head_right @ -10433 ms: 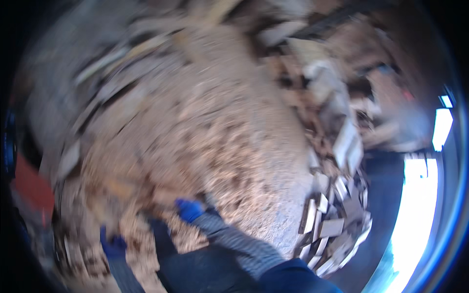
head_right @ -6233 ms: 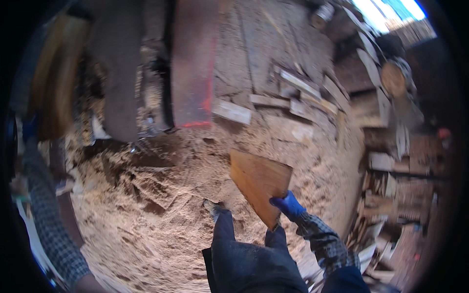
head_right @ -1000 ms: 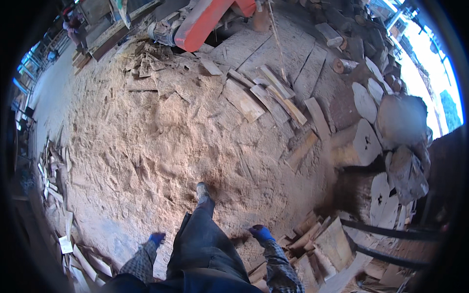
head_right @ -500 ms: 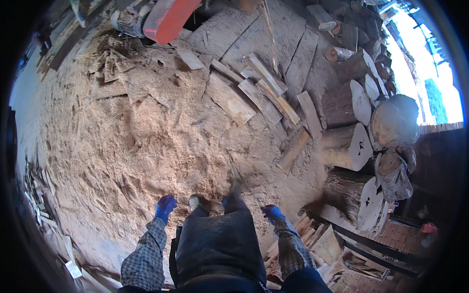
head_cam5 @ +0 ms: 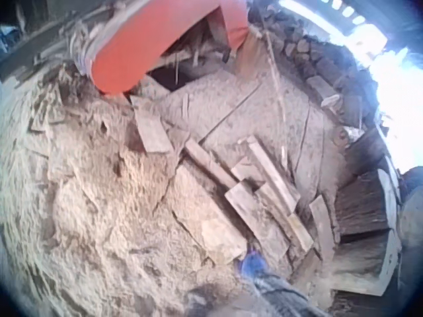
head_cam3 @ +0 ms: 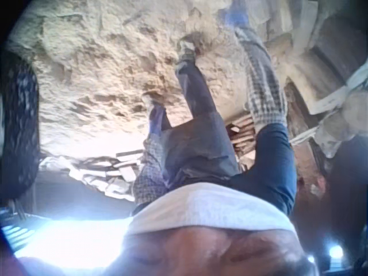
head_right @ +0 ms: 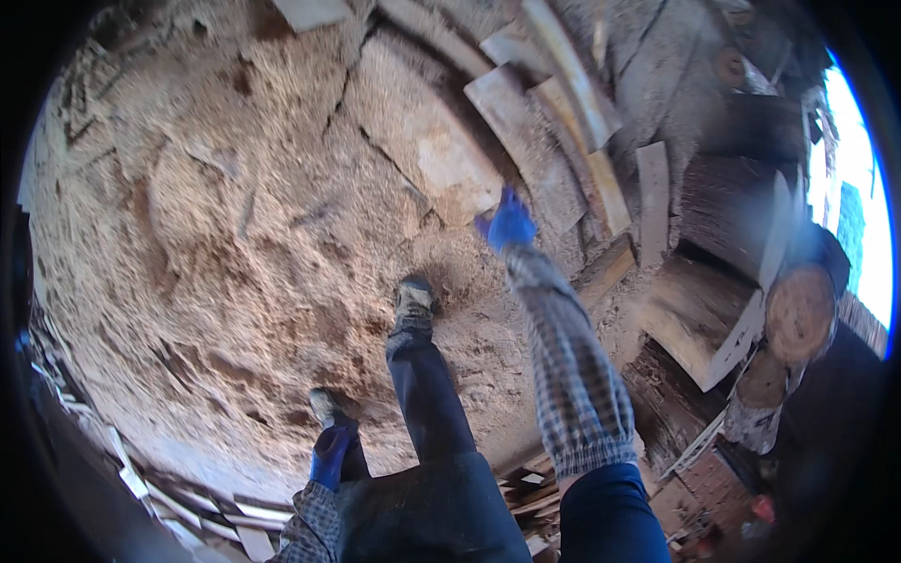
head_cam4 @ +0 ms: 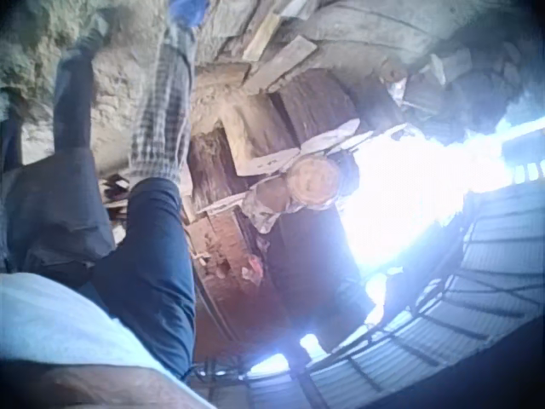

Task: The person repeatedly picks up wooden planks from a sawdust-covered floor and places them into a growing stack. The person handles planks one at a time, turning them over and aligning them before stacking.

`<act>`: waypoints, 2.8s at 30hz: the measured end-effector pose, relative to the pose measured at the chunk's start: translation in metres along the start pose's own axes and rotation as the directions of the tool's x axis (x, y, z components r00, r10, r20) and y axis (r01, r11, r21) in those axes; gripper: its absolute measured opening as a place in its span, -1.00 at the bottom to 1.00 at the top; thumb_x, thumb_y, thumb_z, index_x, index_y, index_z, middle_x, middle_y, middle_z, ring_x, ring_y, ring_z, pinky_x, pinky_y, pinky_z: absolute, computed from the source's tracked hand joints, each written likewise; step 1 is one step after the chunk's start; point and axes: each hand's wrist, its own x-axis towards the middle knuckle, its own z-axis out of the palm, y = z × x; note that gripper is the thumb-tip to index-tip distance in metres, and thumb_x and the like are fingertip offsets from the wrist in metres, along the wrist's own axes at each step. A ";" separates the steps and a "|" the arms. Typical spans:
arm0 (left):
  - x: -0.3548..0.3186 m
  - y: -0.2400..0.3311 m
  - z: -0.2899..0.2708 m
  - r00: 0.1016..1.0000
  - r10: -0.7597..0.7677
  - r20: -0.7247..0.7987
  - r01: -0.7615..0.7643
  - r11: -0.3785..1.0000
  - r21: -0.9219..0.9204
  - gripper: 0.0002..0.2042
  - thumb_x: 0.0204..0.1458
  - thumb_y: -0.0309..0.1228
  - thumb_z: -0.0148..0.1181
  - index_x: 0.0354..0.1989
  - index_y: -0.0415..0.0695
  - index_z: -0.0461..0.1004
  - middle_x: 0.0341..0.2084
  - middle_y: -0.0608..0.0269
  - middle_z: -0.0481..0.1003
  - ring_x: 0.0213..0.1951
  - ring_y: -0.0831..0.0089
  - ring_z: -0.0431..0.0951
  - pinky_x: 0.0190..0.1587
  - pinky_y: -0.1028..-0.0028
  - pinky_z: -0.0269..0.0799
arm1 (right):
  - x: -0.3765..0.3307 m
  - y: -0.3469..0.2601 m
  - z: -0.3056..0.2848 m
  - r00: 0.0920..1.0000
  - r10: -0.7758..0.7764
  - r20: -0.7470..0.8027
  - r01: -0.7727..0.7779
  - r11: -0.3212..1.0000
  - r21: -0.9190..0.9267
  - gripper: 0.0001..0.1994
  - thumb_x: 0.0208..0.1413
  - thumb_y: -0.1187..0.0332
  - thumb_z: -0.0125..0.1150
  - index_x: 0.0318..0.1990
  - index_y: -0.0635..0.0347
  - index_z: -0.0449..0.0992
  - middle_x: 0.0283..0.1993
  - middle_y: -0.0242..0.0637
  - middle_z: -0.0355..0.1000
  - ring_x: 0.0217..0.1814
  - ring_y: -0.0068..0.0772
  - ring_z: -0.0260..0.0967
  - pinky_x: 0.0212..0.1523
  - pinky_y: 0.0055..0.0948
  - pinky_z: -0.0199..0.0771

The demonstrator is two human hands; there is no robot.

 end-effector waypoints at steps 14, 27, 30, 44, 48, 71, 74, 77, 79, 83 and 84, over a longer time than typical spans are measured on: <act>0.014 0.087 0.135 0.976 -0.164 0.147 0.200 0.938 -0.284 -0.55 0.15 -0.13 -0.01 0.16 -0.06 0.21 -0.03 0.12 0.40 -0.02 0.29 0.44 0.03 0.32 0.34 | 0.013 -0.066 -0.063 0.683 -0.351 0.641 -0.025 0.865 0.501 -0.51 -0.19 0.00 0.38 -0.27 0.28 0.52 -0.38 -0.15 0.51 -0.40 -0.37 0.45 -0.31 -0.40 0.48; -0.143 0.122 0.000 0.925 0.039 -0.378 -0.224 0.859 -0.460 -0.50 0.09 -0.13 0.06 0.09 -0.24 0.27 0.00 0.09 0.37 0.03 0.24 0.37 0.07 0.20 0.29 | -0.254 -0.196 -0.006 0.502 -0.573 0.648 -0.229 0.634 0.738 -0.47 -0.02 0.05 0.23 -0.01 0.26 0.37 -0.19 -0.12 0.43 -0.26 -0.20 0.40 -0.23 -0.27 0.45; -0.100 0.138 -0.065 0.845 -0.017 -0.534 -0.089 0.981 -0.172 -0.49 0.05 -0.17 0.13 0.07 -0.28 0.29 -0.02 0.07 0.38 -0.01 0.26 0.40 0.06 0.25 0.30 | -0.126 -0.159 0.074 0.896 -0.259 0.360 0.093 0.904 0.418 -0.40 -0.04 -0.04 0.18 0.03 0.24 0.33 -0.26 -0.05 0.42 -0.33 -0.09 0.41 -0.26 -0.20 0.45; -0.031 0.135 -0.159 0.747 0.009 -0.664 -0.265 0.921 -0.285 -0.39 0.03 -0.02 0.09 0.09 -0.30 0.28 -0.02 0.06 0.36 -0.06 0.24 0.41 -0.03 0.28 0.35 | -0.016 -0.215 0.064 0.535 -0.271 0.800 -0.158 0.899 0.409 -0.34 -0.16 -0.06 0.36 -0.01 0.29 0.44 -0.11 -0.16 0.48 -0.07 -0.31 0.42 -0.03 -0.36 0.40; -0.034 0.114 -0.183 0.765 0.168 -0.622 -0.306 0.944 -0.122 -0.41 0.02 -0.09 0.16 0.10 -0.30 0.26 -0.04 0.10 0.37 -0.07 0.28 0.41 -0.06 0.29 0.37 | -0.129 -0.305 -0.004 0.497 -0.392 0.774 -0.255 0.786 0.563 -0.55 -0.08 -0.07 0.29 -0.24 0.15 0.60 -0.40 -0.32 0.52 -0.42 -0.52 0.40 -0.42 -0.50 0.41; -0.031 0.123 -0.132 0.704 -0.092 -0.704 -0.509 0.626 -0.591 -0.33 -0.14 -0.27 0.33 0.17 -0.04 0.14 -0.01 0.00 0.31 -0.11 0.06 0.40 -0.18 -0.04 0.44 | -0.312 -0.363 0.050 0.257 -0.437 0.862 0.545 0.802 0.244 -0.49 -0.01 -0.13 0.09 -0.39 0.23 0.56 -0.34 -0.01 0.48 -0.24 0.02 0.44 -0.18 -0.13 0.41; -0.038 0.105 -0.151 0.607 0.014 -0.794 -0.575 0.698 -0.427 -0.41 -0.13 -0.38 0.34 0.09 -0.21 0.22 -0.07 0.01 0.37 -0.19 0.17 0.45 -0.23 0.14 0.47 | -0.214 -0.369 0.047 0.501 -0.491 0.713 0.455 0.850 0.266 -0.56 -0.04 -0.04 0.07 -0.33 0.21 0.55 -0.33 -0.03 0.49 -0.22 -0.05 0.45 -0.26 -0.18 0.43; -0.019 0.145 -0.131 0.630 -0.078 -0.773 -0.450 0.774 -0.445 -0.43 -0.12 -0.40 0.33 0.07 -0.28 0.23 -0.10 0.00 0.39 -0.19 0.19 0.45 -0.20 0.21 0.48 | -0.008 -0.294 0.095 0.862 -0.125 0.492 0.181 0.981 -0.069 -0.71 0.04 0.09 0.13 -0.30 0.12 0.48 -0.38 -0.16 0.45 -0.45 -0.24 0.39 -0.51 -0.26 0.30; -0.028 0.135 -0.130 0.572 -0.159 -0.805 -0.505 0.705 -0.498 -0.41 -0.11 -0.40 0.32 0.10 -0.29 0.23 -0.12 0.01 0.41 -0.22 0.21 0.47 -0.21 0.24 0.49 | 0.044 -0.327 0.080 0.930 0.190 0.315 -0.344 0.754 0.560 -0.56 -0.01 0.09 0.22 -0.13 0.29 0.46 -0.26 -0.08 0.47 -0.36 -0.23 0.40 -0.43 -0.25 0.35; -0.019 0.174 -0.100 0.482 -0.170 -0.859 -0.452 0.792 -0.410 -0.45 -0.06 -0.34 0.27 0.12 -0.20 0.22 -0.08 -0.02 0.39 -0.19 0.12 0.47 -0.21 0.15 0.52 | 0.166 -0.359 0.057 0.682 0.273 0.678 -0.715 0.441 0.542 -0.32 0.02 0.14 0.23 0.21 0.33 0.12 0.01 -0.14 0.34 -0.09 -0.29 0.29 -0.28 -0.29 0.46; -0.020 0.180 -0.096 0.485 -0.156 -0.860 -0.437 0.809 -0.394 -0.45 -0.05 -0.35 0.26 0.12 -0.22 0.22 -0.08 -0.03 0.38 -0.18 0.12 0.47 -0.19 0.16 0.52 | 0.170 -0.371 0.053 0.665 0.081 0.742 -0.743 0.165 0.648 -0.31 0.00 0.17 0.25 0.23 0.26 0.11 0.02 -0.17 0.32 -0.07 -0.32 0.25 -0.30 -0.30 0.46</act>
